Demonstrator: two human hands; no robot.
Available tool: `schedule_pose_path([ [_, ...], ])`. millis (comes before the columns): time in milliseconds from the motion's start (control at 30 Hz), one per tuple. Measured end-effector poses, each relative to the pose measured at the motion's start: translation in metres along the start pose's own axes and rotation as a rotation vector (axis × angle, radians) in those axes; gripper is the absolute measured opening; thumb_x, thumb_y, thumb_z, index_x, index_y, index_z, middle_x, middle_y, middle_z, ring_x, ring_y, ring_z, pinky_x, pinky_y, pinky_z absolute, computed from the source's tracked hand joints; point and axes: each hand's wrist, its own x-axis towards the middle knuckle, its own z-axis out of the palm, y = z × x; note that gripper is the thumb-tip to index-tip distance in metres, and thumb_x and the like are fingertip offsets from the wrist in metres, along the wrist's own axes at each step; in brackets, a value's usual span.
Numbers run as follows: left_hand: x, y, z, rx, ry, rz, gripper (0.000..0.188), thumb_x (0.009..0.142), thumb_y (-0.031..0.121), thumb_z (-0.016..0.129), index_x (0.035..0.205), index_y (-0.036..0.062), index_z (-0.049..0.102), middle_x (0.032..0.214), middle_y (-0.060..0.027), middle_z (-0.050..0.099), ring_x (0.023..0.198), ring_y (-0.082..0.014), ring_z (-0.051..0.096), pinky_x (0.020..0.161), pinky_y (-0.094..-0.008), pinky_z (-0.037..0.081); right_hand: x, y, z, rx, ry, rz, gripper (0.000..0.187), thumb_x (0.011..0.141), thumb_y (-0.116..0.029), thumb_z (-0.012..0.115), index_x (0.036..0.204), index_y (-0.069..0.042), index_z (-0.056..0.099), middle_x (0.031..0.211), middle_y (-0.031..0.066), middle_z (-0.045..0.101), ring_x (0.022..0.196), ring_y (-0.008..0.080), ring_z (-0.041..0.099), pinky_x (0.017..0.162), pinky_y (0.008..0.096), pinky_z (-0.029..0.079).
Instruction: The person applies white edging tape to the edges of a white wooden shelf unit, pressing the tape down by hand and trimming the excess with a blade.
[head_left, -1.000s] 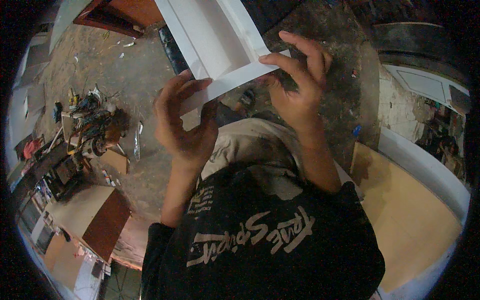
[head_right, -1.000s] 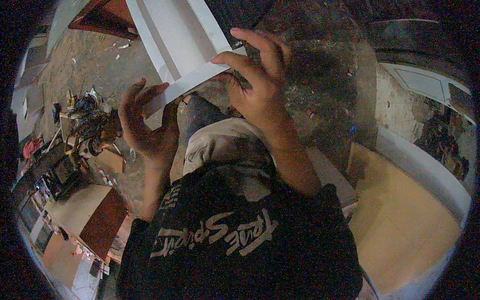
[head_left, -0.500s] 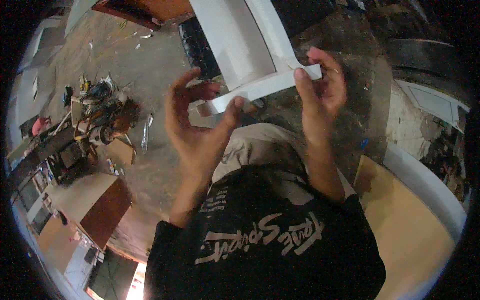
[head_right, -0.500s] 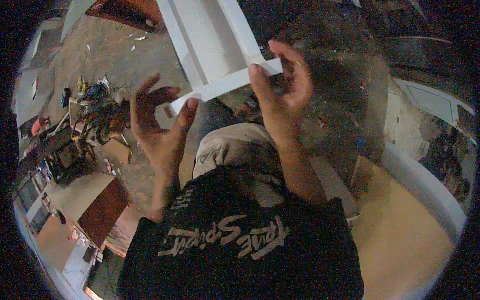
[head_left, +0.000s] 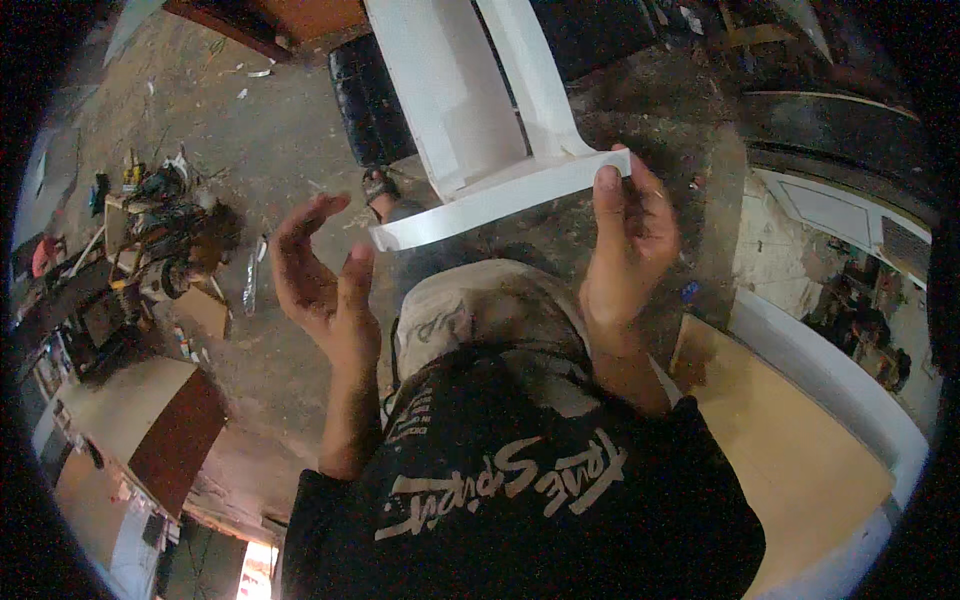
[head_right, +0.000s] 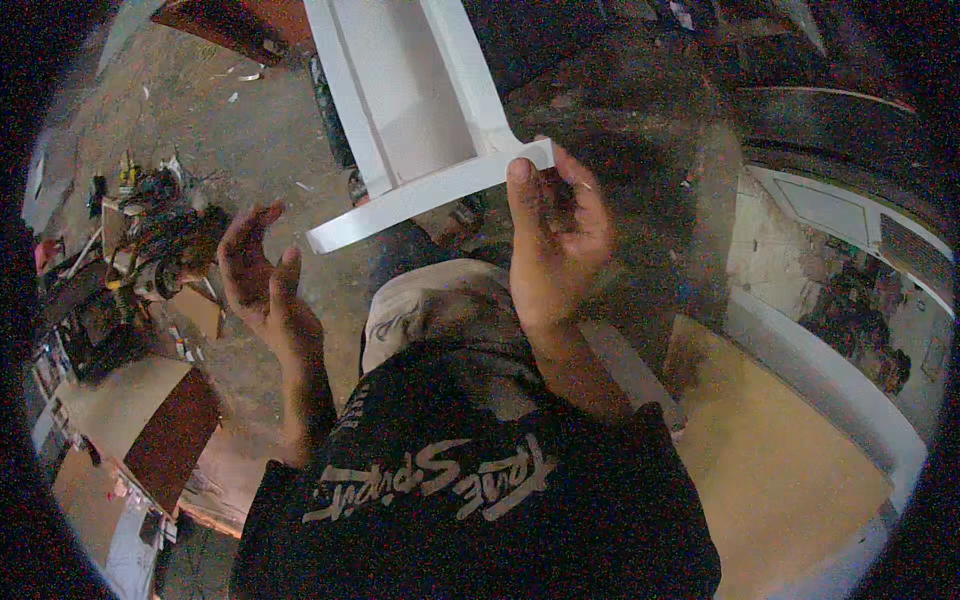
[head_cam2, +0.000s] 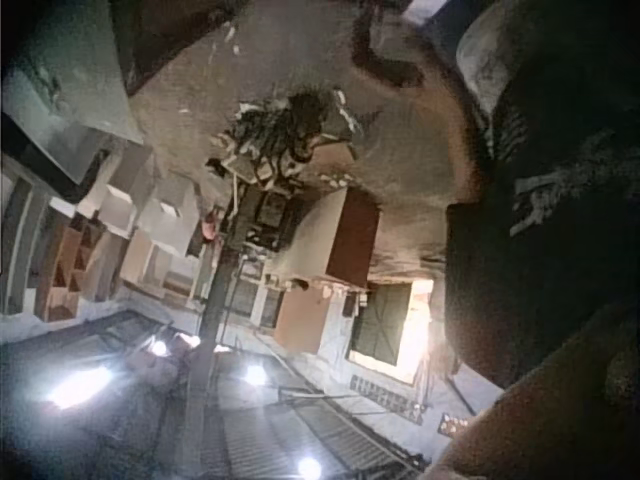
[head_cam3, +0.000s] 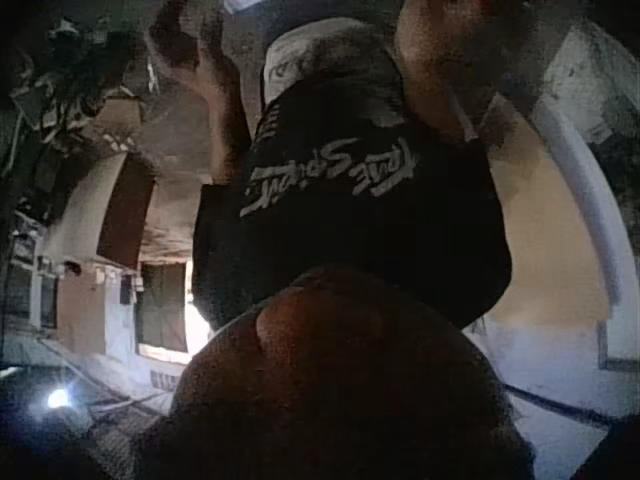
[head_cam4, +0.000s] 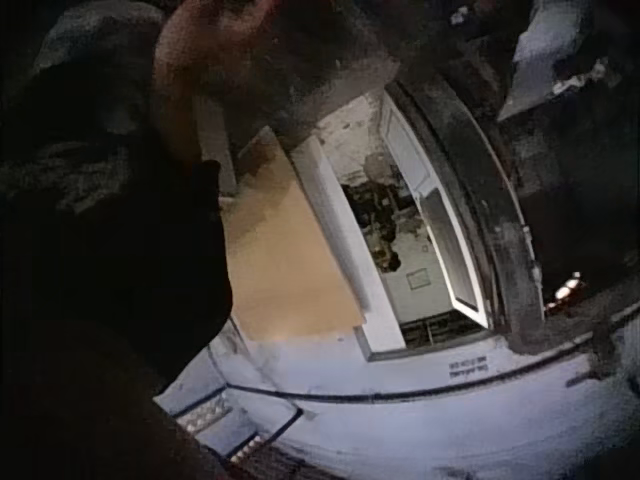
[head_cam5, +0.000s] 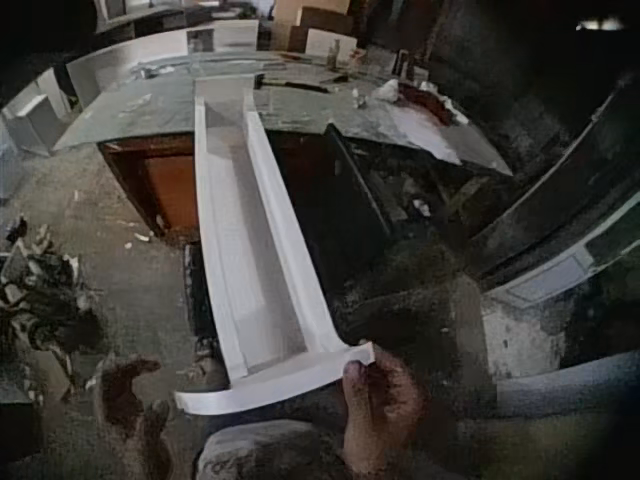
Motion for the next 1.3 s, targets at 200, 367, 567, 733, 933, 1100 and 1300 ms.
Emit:
schedule_pose_path([
  [200, 0.036, -0.031, -0.026, -0.551, -0.062, -0.377, 0.052, 0.092, 0.033, 0.048, 0.128, -0.0037, 0.054, 0.126, -0.0204, 0.06, 0.114, -0.031, 0.058, 0.102, -0.0454, 0.039, 0.014, -0.008, -0.004, 0.013, -0.039, 0.249, 0.032, 0.091, -0.015, 0.069, 0.117, 0.002, 0.06, 0.112, 0.0082, 0.063, 0.103, 0.0145, 0.059, 0.09, 0.0298, 0.046],
  [367, 0.022, -0.023, -0.028, -0.834, -0.301, -0.848, 0.05, 0.091, 0.034, 0.051, 0.126, -0.0018, 0.056, 0.122, -0.0197, 0.062, 0.105, -0.0239, 0.06, 0.098, -0.0414, 0.044, 0.015, -0.011, -0.012, 0.119, -0.095, 0.265, 0.03, 0.092, -0.016, 0.068, 0.116, -0.001, 0.06, 0.11, 0.0061, 0.062, 0.102, 0.017, 0.059, 0.089, 0.0322, 0.048],
  [567, 0.004, -0.005, -0.025, -0.607, -0.316, -0.777, 0.043, 0.08, -0.001, 0.073, 0.121, 0.0023, 0.06, 0.085, -0.0045, 0.07, 0.074, -0.0121, 0.066, 0.074, -0.0255, 0.055, 0.02, -0.003, -0.016, 0.096, -0.081, 0.216, 0.023, 0.092, -0.013, 0.068, 0.111, -0.002, 0.061, 0.105, 0.0058, 0.063, 0.101, 0.0168, 0.059, 0.085, 0.0296, 0.048],
  [733, 0.006, 0.016, -0.03, -0.231, -0.288, -0.639, 0.038, 0.078, -0.002, 0.075, 0.113, 0.0031, 0.062, 0.078, -0.0009, 0.068, 0.074, -0.0081, 0.064, 0.07, -0.0219, 0.05, 0.017, -0.009, -0.018, 0.041, -0.09, 0.199, 0.024, 0.089, -0.011, 0.07, 0.11, -0.002, 0.062, 0.105, 0.0051, 0.063, 0.097, 0.0148, 0.058, 0.087, 0.0288, 0.045],
  [933, 0.008, 0.014, -0.035, -0.371, -0.287, -0.669, 0.037, 0.079, -0.001, 0.075, 0.113, 0.0053, 0.063, 0.081, -0.0018, 0.07, 0.074, -0.0096, 0.064, 0.071, -0.0243, 0.049, 0.013, -0.012, -0.013, 0.067, -0.051, 0.17, 0.024, 0.087, -0.011, 0.073, 0.106, -0.002, 0.064, 0.101, 0.0038, 0.064, 0.094, 0.0129, 0.057, 0.087, 0.0277, 0.045],
  [1100, 0.013, 0.014, -0.029, -0.374, -0.353, -0.689, 0.035, 0.079, -0.003, 0.072, 0.113, 0.0021, 0.063, 0.078, -0.0029, 0.069, 0.075, -0.0131, 0.066, 0.074, -0.0269, 0.051, 0.017, -0.014, -0.019, 0.138, -0.066, 0.181, 0.017, 0.088, -0.008, 0.071, 0.103, -0.001, 0.064, 0.097, 0.0015, 0.063, 0.091, 0.0096, 0.056, 0.082, 0.0259, 0.043],
  [1300, 0.016, 0.011, -0.037, -0.381, -0.383, -0.661, 0.034, 0.079, -0.003, 0.07, 0.112, 0.001, 0.065, 0.078, -0.0027, 0.068, 0.076, -0.0139, 0.067, 0.076, -0.0277, 0.051, 0.014, -0.009, -0.014, 0.172, -0.049, 0.146, 0.018, 0.086, -0.006, 0.073, 0.101, -0.001, 0.064, 0.091, -0.0013, 0.061, 0.083, 0.0077, 0.053, 0.078, 0.0238, 0.043],
])
